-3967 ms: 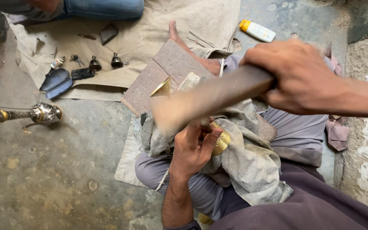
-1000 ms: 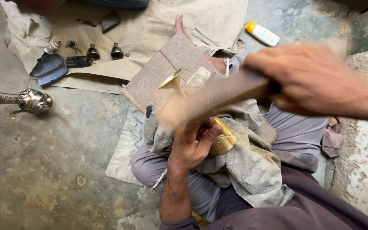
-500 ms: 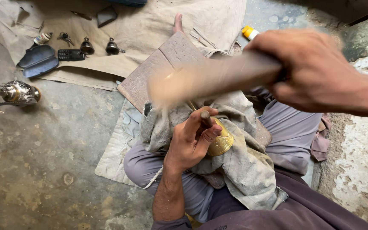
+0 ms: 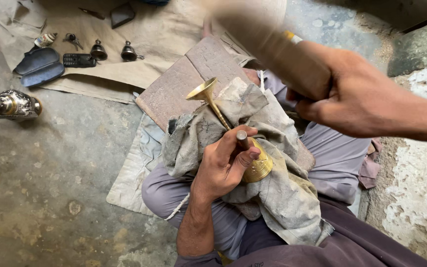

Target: The person sits on the floor and uses a hammer and chisel to shape a brass bell. They repeatedly strike the chisel against the bell's surface to create patterns or indentations.

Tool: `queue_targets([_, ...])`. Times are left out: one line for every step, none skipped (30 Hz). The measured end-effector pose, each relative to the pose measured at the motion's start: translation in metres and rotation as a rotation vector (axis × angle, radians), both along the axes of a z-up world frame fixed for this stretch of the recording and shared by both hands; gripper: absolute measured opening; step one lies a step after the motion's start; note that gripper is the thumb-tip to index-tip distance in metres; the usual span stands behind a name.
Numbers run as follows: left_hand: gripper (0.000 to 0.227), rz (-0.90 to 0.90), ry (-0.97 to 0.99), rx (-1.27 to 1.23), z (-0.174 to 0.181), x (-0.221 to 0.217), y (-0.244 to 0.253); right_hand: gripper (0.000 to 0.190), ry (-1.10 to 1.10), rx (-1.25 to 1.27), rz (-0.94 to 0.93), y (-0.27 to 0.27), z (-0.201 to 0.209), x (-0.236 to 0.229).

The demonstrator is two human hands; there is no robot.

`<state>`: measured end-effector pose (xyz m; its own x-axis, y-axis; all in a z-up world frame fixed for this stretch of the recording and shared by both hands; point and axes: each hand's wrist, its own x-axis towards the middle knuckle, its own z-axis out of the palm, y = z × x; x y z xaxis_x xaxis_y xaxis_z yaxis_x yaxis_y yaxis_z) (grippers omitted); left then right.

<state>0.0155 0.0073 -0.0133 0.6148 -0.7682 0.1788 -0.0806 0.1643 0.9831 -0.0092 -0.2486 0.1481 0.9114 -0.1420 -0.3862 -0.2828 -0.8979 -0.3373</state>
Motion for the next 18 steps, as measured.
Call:
queue_targets([0.031,-0.002,-0.026,-0.006,0.0,-0.001,0.0,0.049,0.084,0.005,-0.042,0.001,0.0,0.0])
queue_targets([0.026,-0.013,-0.055,-0.016,0.001,-0.001,0.0,0.047,0.165,0.007,-0.093,0.003,0.0,-0.001])
queue_targets([0.021,-0.024,-0.084,-0.027,0.001,0.0,-0.001,0.046,0.016,-0.035,0.021,0.004,0.0,-0.002])
queue_targets([0.027,-0.021,-0.049,-0.021,0.002,0.0,-0.002,0.045,-0.132,-0.078,0.137,0.005,0.002,-0.002])
queue_targets([0.032,-0.017,-0.015,-0.015,0.004,0.001,-0.002,0.044,-0.281,-0.122,0.254,0.007,0.004,-0.001])
queue_targets([0.038,-0.011,0.02,-0.008,0.006,0.002,-0.001,0.041,-0.095,-0.069,0.095,0.009,0.005,0.001])
queue_targets([0.036,-0.011,-0.005,-0.016,0.007,0.003,-0.001,0.039,0.09,-0.016,-0.064,0.012,0.006,0.002])
queue_targets([0.034,-0.015,-0.029,-0.025,0.008,0.003,-0.001,0.039,0.276,0.036,-0.229,0.014,0.007,0.003])
queue_targets([0.032,-0.019,-0.053,-0.034,0.009,0.004,-0.002,0.04,0.068,-0.076,-0.036,0.013,0.008,0.004])
queue_targets([0.034,-0.022,-0.036,-0.028,0.01,0.004,-0.001,0.041,-0.136,-0.185,0.157,0.012,0.009,0.003])
queue_targets([0.037,-0.025,-0.019,-0.022,0.011,0.004,-0.001,0.042,-0.341,-0.293,0.35,0.012,0.009,0.002])
queue_targets([0.04,-0.028,-0.006,-0.017,0.011,0.006,-0.001,0.042,-0.255,-0.076,0.183,0.012,0.007,0.002])
queue_targets([0.04,-0.023,-0.024,-0.021,0.011,0.006,-0.002,0.041,-0.166,0.14,0.015,0.012,0.005,0.001])
queue_targets([0.04,-0.019,-0.043,-0.026,0.012,0.007,-0.002,0.04,-0.075,0.357,-0.152,0.012,0.002,-0.001])
queue_targets([0.041,-0.014,-0.063,-0.03,0.012,0.007,-0.002,0.038,-0.169,0.115,0.032,0.011,0.0,-0.002])
queue_targets([0.039,-0.02,-0.037,-0.048,0.012,0.006,-0.003,0.037,-0.259,-0.13,0.22,0.01,-0.001,-0.003])
queue_targets([0.038,-0.026,-0.012,-0.067,0.012,0.005,-0.003,0.035,-0.344,-0.374,0.41,0.009,-0.002,-0.004])
queue_targets([0.037,-0.032,0.011,-0.085,0.011,0.006,-0.003,0.034,-0.225,-0.201,0.239,0.009,-0.004,-0.005])
